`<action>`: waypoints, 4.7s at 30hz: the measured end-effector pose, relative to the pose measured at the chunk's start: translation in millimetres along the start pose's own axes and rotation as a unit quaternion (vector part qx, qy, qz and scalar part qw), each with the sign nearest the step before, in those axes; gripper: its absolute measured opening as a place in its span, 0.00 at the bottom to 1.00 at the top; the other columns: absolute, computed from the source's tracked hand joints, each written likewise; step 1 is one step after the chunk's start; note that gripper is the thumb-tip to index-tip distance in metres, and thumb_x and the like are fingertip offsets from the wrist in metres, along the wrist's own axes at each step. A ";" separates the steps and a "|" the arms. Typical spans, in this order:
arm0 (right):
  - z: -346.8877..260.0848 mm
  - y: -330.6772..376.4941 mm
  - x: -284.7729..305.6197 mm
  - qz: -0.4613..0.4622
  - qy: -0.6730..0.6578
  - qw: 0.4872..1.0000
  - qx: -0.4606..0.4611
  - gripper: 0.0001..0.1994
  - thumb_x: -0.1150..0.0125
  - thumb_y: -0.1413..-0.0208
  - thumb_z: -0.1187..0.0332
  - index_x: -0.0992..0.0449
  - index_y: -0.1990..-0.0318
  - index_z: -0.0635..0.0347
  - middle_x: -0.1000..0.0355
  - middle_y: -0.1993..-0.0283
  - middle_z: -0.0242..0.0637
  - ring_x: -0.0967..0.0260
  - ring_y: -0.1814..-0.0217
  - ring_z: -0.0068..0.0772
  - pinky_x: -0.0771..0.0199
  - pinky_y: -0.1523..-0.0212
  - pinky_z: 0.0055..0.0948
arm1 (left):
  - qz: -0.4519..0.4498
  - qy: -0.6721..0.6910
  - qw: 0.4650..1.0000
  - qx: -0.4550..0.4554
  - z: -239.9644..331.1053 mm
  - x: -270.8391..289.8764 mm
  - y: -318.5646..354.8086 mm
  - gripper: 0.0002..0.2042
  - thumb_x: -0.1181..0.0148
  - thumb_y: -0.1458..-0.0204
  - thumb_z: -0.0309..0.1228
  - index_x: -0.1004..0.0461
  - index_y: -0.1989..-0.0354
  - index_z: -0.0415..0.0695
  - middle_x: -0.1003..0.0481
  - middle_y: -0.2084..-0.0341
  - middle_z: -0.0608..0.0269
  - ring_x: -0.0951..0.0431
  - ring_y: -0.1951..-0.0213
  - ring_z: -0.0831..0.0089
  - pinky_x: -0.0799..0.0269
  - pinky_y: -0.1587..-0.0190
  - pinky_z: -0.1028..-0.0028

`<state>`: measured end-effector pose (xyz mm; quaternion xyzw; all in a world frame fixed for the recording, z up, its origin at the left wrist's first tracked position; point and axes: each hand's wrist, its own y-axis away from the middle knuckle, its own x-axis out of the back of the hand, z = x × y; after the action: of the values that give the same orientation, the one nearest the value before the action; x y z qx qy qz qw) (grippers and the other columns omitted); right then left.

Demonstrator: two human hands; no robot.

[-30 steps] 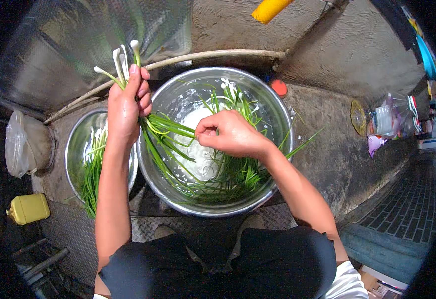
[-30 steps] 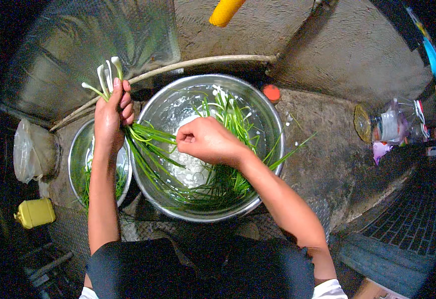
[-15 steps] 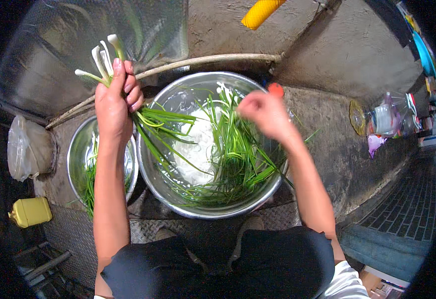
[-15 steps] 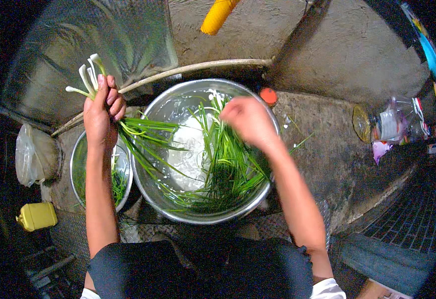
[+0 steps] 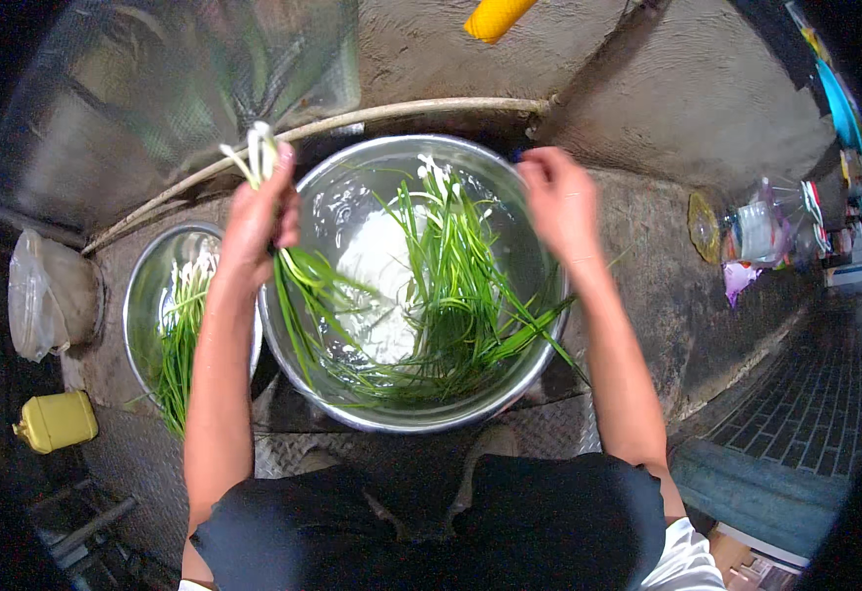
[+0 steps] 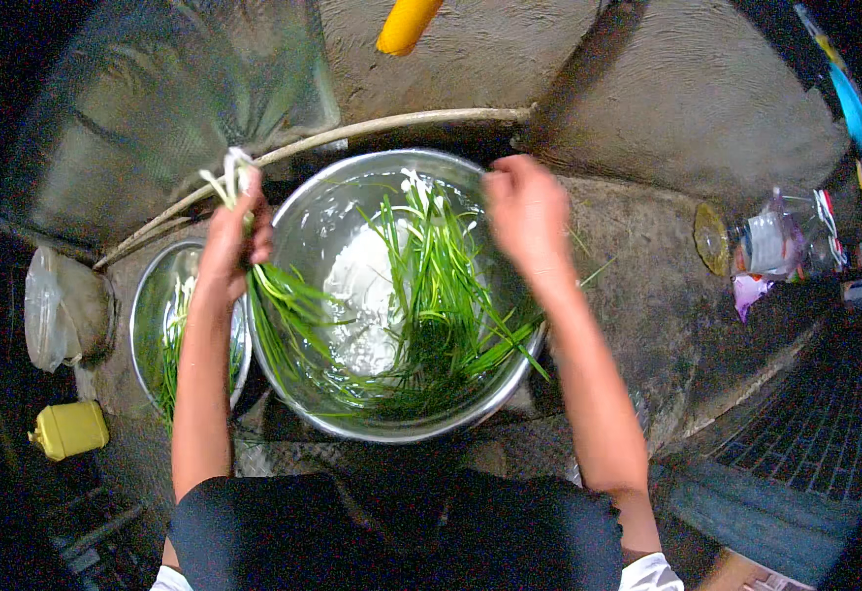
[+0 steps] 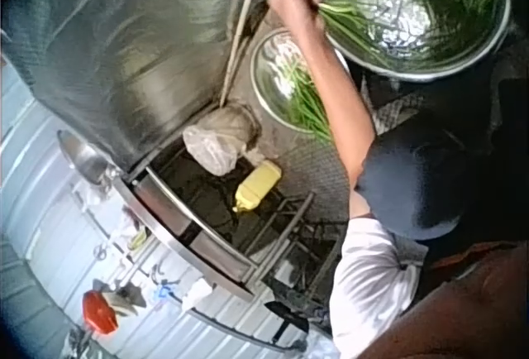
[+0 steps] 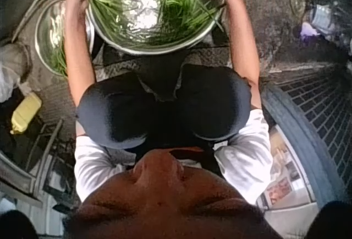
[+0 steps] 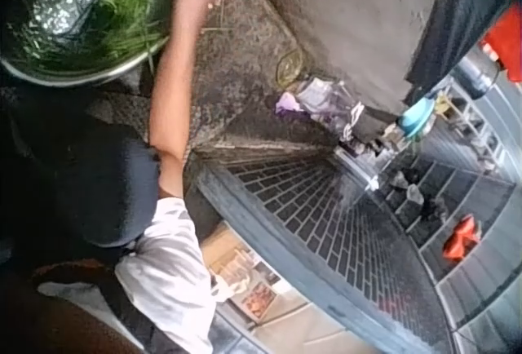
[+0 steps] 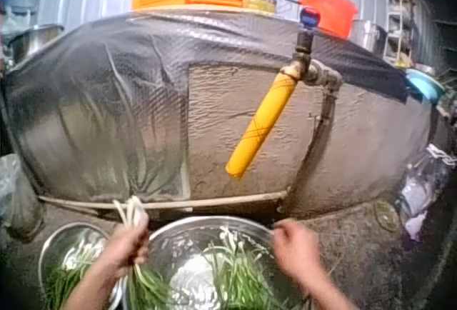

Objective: Washing and cleaning green onions in a metal basin of water.

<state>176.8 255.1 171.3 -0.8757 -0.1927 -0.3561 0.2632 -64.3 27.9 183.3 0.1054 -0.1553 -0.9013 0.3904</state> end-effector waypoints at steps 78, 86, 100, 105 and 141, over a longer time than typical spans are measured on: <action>30.7 144.6 -203.2 -0.539 -0.071 0.833 0.106 0.18 0.56 0.41 0.59 0.25 0.64 0.67 0.27 0.64 0.57 0.28 0.59 0.57 0.29 0.55 0.48 | 0.010 0.059 0.998 -0.001 -139.8 -13.2 -40.3 0.16 0.57 0.36 0.44 0.36 0.68 0.43 0.24 0.76 0.58 0.25 0.75 0.69 0.28 0.71 0.69; 31.6 151.6 -178.3 -0.610 0.095 0.754 0.225 0.15 0.48 0.51 0.60 0.20 0.70 0.63 0.24 0.64 0.50 0.25 0.61 0.52 0.26 0.58 0.46 | -0.031 0.109 0.990 -0.083 0.9 -16.7 -12.6 0.15 0.52 0.38 0.45 0.36 0.68 0.46 0.44 0.86 0.76 0.45 0.85 0.84 0.47 0.82 0.81; 40.5 146.6 -181.1 -0.384 0.041 0.919 0.082 0.10 0.44 0.59 0.70 0.25 0.67 0.64 0.25 0.71 0.47 0.24 0.66 0.49 0.25 0.65 0.47 | -0.148 -0.055 0.979 0.129 -85.5 -32.5 -11.9 0.09 0.41 0.44 0.35 0.30 0.62 0.46 0.43 0.85 0.79 0.48 0.85 0.87 0.53 0.85 0.82; 31.8 151.1 -186.3 -0.435 0.151 0.873 0.159 0.09 0.47 0.54 0.67 0.23 0.71 0.62 0.25 0.70 0.48 0.24 0.66 0.46 0.25 0.62 0.45 | -0.129 0.007 0.969 0.213 -142.5 -14.8 -16.4 0.10 0.49 0.39 0.35 0.27 0.61 0.40 0.45 0.87 0.79 0.48 0.86 0.85 0.53 0.84 0.81; 36.6 60.2 -132.6 0.059 0.078 0.995 -0.014 0.21 0.41 0.54 0.70 0.33 0.51 0.65 0.38 0.49 0.50 0.42 0.44 0.54 0.43 0.44 0.47 | 0.032 -0.388 0.912 0.129 -195.7 -19.9 -60.6 0.24 0.42 0.49 0.45 0.23 0.64 0.28 0.23 0.70 0.42 0.23 0.66 0.52 0.29 0.60 0.60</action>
<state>138.4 209.7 33.4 -0.8587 -0.1148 -0.4096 0.2857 -30.7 43.1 -19.2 -0.2083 -0.4132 -0.8301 0.3113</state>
